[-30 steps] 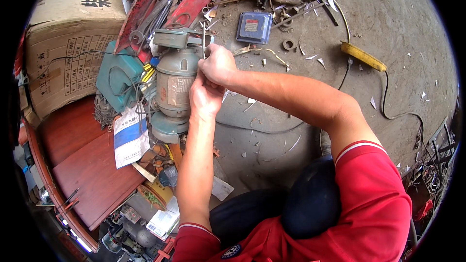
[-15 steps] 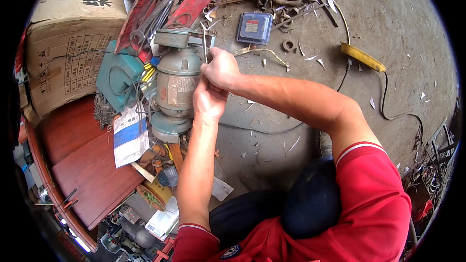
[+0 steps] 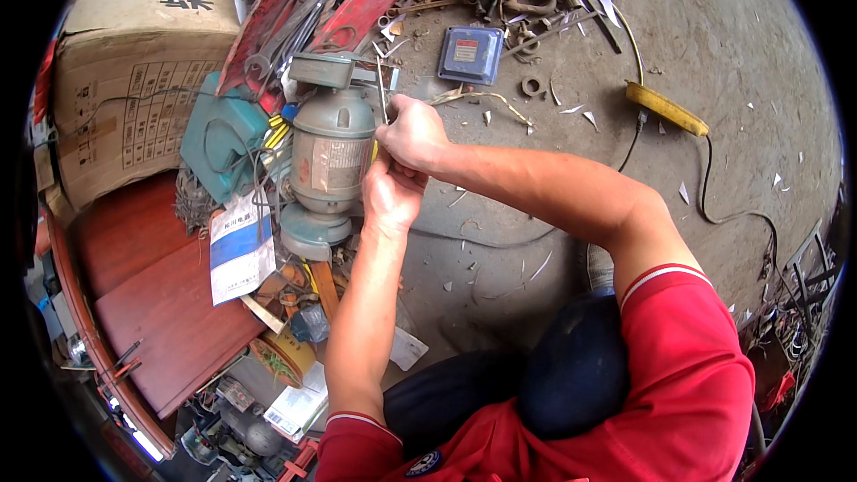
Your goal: The person sharpens a metal tool using a bench grinder. They hold the tool against the spinning wheel, adjusting its position to sharpen different edges.
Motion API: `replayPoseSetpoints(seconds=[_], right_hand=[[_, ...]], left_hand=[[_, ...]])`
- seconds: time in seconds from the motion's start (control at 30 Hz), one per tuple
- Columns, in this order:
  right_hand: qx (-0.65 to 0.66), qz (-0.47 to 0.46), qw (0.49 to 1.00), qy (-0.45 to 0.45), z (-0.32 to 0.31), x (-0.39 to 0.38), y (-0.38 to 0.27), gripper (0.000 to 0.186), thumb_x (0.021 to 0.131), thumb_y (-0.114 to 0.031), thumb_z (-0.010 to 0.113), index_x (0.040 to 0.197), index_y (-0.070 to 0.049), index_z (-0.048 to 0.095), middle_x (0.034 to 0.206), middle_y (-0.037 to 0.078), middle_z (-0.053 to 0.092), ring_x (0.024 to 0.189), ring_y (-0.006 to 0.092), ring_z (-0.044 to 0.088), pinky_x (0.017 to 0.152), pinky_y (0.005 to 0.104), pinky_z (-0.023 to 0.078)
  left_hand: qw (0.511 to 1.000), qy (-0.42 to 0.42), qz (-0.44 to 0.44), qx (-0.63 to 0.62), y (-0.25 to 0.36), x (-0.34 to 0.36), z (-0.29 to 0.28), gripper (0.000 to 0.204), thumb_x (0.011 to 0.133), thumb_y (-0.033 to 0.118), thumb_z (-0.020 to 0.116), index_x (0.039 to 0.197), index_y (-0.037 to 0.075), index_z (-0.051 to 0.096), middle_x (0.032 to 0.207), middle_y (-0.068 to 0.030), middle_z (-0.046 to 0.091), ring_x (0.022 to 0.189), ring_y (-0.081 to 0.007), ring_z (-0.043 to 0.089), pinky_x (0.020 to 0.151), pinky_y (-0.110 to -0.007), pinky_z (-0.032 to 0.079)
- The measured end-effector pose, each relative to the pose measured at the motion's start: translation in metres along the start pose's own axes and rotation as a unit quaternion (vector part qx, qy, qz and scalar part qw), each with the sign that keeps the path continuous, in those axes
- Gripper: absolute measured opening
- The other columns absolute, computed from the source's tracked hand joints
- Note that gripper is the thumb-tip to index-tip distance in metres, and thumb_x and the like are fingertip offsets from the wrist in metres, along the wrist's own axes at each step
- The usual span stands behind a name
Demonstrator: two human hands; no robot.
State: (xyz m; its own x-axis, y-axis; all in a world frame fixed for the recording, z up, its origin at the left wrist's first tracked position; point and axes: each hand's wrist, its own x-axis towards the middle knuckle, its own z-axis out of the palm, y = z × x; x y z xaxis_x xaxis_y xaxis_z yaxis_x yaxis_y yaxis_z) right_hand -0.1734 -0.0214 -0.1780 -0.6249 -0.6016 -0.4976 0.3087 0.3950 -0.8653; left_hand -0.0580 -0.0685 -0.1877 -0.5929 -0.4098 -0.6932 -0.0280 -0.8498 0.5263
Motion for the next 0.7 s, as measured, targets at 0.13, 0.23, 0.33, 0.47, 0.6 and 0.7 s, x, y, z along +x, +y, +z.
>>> replayPoseSetpoints(seconds=[0.13, 0.23, 0.33, 0.47, 0.6, 0.7], right_hand=[[0.001, 0.026, 0.999, -0.027, -0.005, -0.007, -0.009, 0.024, 0.079, -0.013, 0.066, 0.097, 0.002, 0.066, 0.075, 0.019, 0.07, 0.067, 0.0282, 0.072, 0.067, 0.041, 0.057], [-0.014, 0.015, 1.0, -0.02, -0.005, -0.005, -0.005, 0.026, 0.078, -0.014, 0.067, 0.098, 0.002, 0.067, 0.079, 0.021, 0.071, 0.073, 0.0306, 0.073, 0.073, 0.0413, 0.058], [-0.021, 0.002, 1.0, -0.013, -0.003, -0.004, -0.001, 0.027, 0.077, -0.015, 0.067, 0.099, 0.002, 0.067, 0.08, 0.021, 0.072, 0.075, 0.0315, 0.073, 0.074, 0.0413, 0.058], [-0.035, -0.016, 0.999, -0.006, -0.002, -0.004, 0.001, 0.028, 0.077, -0.015, 0.067, 0.099, 0.002, 0.067, 0.081, 0.022, 0.072, 0.077, 0.0323, 0.074, 0.075, 0.0417, 0.058], [-0.038, -0.011, 0.999, -0.013, -0.001, -0.004, 0.001, 0.029, 0.076, -0.015, 0.067, 0.099, 0.002, 0.067, 0.081, 0.023, 0.072, 0.078, 0.0326, 0.074, 0.076, 0.042, 0.058], [-0.043, -0.014, 0.999, -0.012, -0.002, -0.004, 0.003, 0.029, 0.076, -0.015, 0.067, 0.099, 0.002, 0.067, 0.081, 0.023, 0.072, 0.077, 0.0325, 0.074, 0.076, 0.0422, 0.058]], left_hand=[[1.0, -0.008, 0.004, 0.001, -0.001, -0.003, 0.0, 0.026, 0.108, 0.036, 0.046, 0.102, 0.015, 0.06, 0.087, 0.0051, 0.051, 0.076, -0.01, 0.049, 0.076, -0.029, 0.048], [1.0, 0.004, 0.003, 0.002, -0.002, -0.006, 0.005, 0.026, 0.108, 0.036, 0.045, 0.103, 0.016, 0.06, 0.087, 0.0053, 0.05, 0.076, -0.0096, 0.049, 0.075, -0.029, 0.048], [1.0, 0.003, 0.001, -0.004, -0.003, -0.006, 0.003, 0.026, 0.108, 0.037, 0.045, 0.104, 0.016, 0.06, 0.086, 0.0057, 0.05, 0.076, -0.0091, 0.049, 0.075, -0.029, 0.048], [1.0, 0.007, -0.003, -0.008, -0.003, -0.007, 0.004, 0.027, 0.108, 0.038, 0.046, 0.103, 0.016, 0.061, 0.085, 0.0059, 0.05, 0.075, -0.0089, 0.048, 0.075, -0.029, 0.048], [1.0, 0.006, -0.008, -0.012, -0.004, -0.007, 0.0, 0.028, 0.108, 0.039, 0.047, 0.101, 0.016, 0.061, 0.083, 0.0056, 0.051, 0.075, -0.0094, 0.048, 0.078, -0.03, 0.048], [1.0, -0.002, -0.009, -0.01, -0.004, -0.008, 0.0, 0.028, 0.108, 0.039, 0.047, 0.101, 0.016, 0.061, 0.083, 0.0054, 0.051, 0.075, -0.0095, 0.049, 0.078, -0.03, 0.048]])
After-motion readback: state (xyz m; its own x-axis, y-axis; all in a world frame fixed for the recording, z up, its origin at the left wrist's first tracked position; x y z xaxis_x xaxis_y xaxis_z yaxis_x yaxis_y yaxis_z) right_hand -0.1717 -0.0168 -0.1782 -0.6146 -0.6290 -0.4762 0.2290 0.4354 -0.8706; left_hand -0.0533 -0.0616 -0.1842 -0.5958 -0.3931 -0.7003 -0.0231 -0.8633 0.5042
